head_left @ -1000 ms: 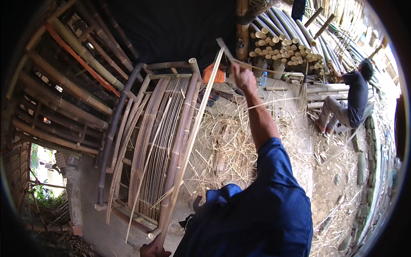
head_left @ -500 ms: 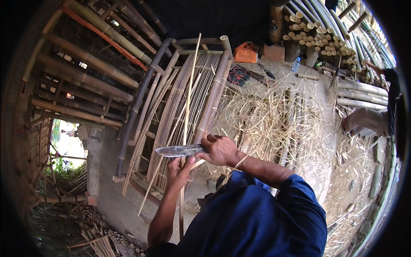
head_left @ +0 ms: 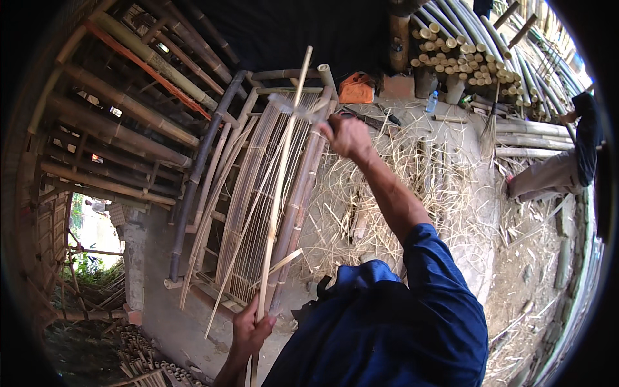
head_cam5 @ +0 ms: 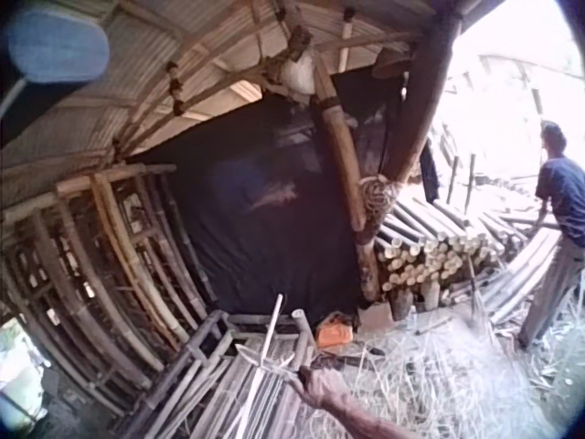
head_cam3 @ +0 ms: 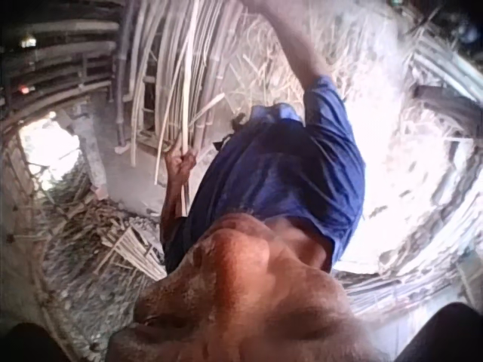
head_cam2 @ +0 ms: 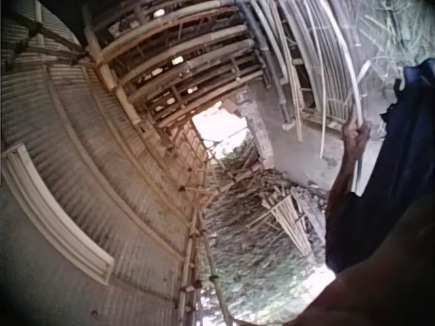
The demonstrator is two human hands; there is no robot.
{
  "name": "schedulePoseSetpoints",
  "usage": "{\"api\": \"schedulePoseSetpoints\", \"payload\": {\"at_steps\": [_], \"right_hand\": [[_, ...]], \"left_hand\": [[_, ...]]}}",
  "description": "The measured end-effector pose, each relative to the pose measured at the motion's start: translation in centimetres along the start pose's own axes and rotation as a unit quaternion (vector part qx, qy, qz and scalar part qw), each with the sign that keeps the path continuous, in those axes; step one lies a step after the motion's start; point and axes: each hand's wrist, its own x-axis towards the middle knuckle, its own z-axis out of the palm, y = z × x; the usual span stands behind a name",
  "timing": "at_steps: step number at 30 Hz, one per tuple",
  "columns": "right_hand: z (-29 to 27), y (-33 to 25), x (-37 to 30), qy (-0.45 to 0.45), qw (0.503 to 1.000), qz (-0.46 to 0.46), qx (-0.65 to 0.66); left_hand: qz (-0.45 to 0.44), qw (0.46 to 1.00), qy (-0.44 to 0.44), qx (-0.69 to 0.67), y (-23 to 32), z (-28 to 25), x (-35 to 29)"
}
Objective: The person uses a knife to split long bamboo poles into thin strips. They hold the pole against a wooden frame and repeatedly strike the knife with their hand to drive it through the bamboo. After splitting a pole, they place the resulting strips onto a rack above.
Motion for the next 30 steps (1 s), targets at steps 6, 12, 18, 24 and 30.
{"api": "schedulePoseSetpoints", "payload": {"at_steps": [6,12,18,24,30], "right_hand": [[-5.3,12.9,7.1,0.239,0.957,0.156,-0.05],[-4.9,7.3,3.1,0.176,0.98,0.096,0.005],[3.5,-4.2,-9.9,-0.158,0.98,-0.115,-0.044],[3.8,0.1,-5.6,-0.154,0.986,-0.032,-0.052],[-2.3,5.4,1.2,0.036,0.995,0.082,-0.046]], "left_hand": [[-0.219,0.972,0.056,-0.07,-8.1,-3.2,-11.1],[-0.176,0.984,0.022,-0.009,-4.4,-0.6,-5.4],[-0.044,0.989,0.074,0.123,-3.7,0.6,1.2],[-0.006,0.975,0.067,0.212,-3.9,0.5,0.1],[-0.107,0.978,0.041,0.176,-6.2,-0.5,-5.0]]}}
